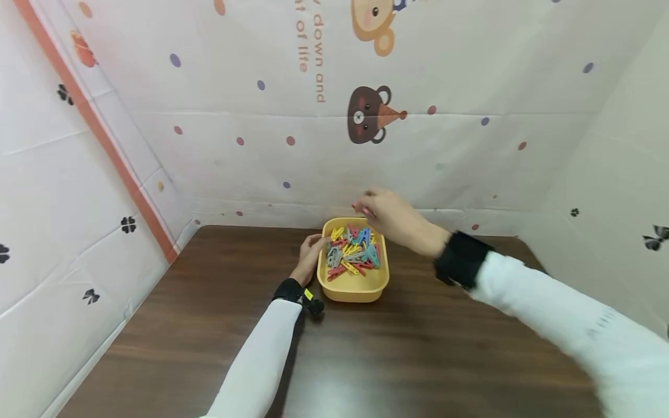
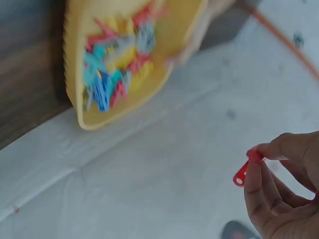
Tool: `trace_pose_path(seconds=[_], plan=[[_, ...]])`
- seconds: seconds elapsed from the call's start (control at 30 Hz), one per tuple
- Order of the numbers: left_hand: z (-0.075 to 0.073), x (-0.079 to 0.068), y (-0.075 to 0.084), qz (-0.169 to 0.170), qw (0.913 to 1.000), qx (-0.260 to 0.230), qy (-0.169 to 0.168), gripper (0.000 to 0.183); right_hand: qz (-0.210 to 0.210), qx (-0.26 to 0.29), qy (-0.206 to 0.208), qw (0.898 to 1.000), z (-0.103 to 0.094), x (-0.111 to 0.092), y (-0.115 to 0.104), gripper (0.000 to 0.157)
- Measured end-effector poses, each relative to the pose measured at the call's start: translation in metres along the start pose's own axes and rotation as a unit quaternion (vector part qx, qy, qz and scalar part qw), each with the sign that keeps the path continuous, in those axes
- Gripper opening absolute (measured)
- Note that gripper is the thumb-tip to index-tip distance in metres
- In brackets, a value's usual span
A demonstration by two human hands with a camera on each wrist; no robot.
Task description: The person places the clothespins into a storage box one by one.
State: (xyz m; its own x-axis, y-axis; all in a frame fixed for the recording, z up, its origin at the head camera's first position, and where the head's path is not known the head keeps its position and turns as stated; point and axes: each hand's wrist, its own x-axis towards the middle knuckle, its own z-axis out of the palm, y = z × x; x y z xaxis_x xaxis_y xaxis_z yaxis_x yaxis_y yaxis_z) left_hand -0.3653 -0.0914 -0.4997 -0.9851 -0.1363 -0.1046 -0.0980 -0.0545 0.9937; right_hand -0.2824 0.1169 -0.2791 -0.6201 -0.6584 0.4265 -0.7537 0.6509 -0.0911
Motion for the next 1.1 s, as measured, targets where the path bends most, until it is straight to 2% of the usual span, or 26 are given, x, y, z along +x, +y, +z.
trace_pose_path(seconds=[0.13, 0.2, 0.27, 0.4, 0.53, 0.57, 0.73, 0.8, 0.9, 0.93, 1.0, 1.1], plan=[[-0.020, -0.002, -0.004, 0.005, 0.9995, -0.011, 0.030, 0.049, 0.059, 0.019, -0.030, 0.998, 0.031, 0.052, 0.018, 0.014], [-0.022, -0.005, -0.008, 0.004, 0.9993, -0.015, 0.035, 0.049, 0.087, 0.035, -0.045, 0.995, 0.049, 0.066, 0.027, 0.013], [-0.021, -0.006, -0.012, 0.000, 0.9994, -0.013, 0.031, 0.049, 0.118, 0.050, -0.061, 0.990, 0.066, 0.072, 0.036, 0.012], [-0.014, -0.007, -0.015, -0.004, 0.9997, -0.014, 0.017, 0.047, 0.195, 0.070, -0.084, 0.975, 0.094, 0.068, 0.049, 0.010], [-0.012, -0.006, -0.014, 0.005, 0.9995, -0.018, 0.024, 0.045, 0.239, 0.092, -0.124, 0.959, 0.121, 0.060, 0.057, 0.010], [-0.011, -0.005, -0.014, 0.006, 0.9995, -0.016, 0.025, 0.045, 0.249, 0.100, -0.145, 0.953, 0.127, 0.057, 0.059, 0.010], [-0.010, -0.006, -0.015, 0.004, 0.9998, -0.011, 0.016, 0.046, 0.305, 0.155, -0.243, 0.908, 0.144, 0.045, 0.066, 0.010], [-0.009, -0.007, -0.016, 0.003, 0.9998, -0.012, 0.013, 0.046, 0.308, 0.166, -0.255, 0.901, 0.144, 0.043, 0.066, 0.007], [-0.008, -0.008, -0.018, 0.005, 0.9998, -0.010, 0.015, 0.045, 0.295, 0.175, -0.270, 0.900, 0.140, 0.039, 0.066, 0.007], [-0.007, -0.008, -0.019, 0.005, 0.9998, -0.009, 0.016, 0.045, 0.281, 0.174, -0.276, 0.903, 0.136, 0.037, 0.067, 0.009], [-0.004, -0.009, -0.020, 0.007, 0.9998, -0.008, 0.015, 0.045, 0.245, 0.158, -0.278, 0.915, 0.127, 0.032, 0.070, 0.016], [0.002, -0.010, -0.021, 0.004, 0.9999, -0.011, 0.009, 0.045, 0.169, 0.116, -0.257, 0.944, 0.105, 0.018, 0.073, 0.021]])
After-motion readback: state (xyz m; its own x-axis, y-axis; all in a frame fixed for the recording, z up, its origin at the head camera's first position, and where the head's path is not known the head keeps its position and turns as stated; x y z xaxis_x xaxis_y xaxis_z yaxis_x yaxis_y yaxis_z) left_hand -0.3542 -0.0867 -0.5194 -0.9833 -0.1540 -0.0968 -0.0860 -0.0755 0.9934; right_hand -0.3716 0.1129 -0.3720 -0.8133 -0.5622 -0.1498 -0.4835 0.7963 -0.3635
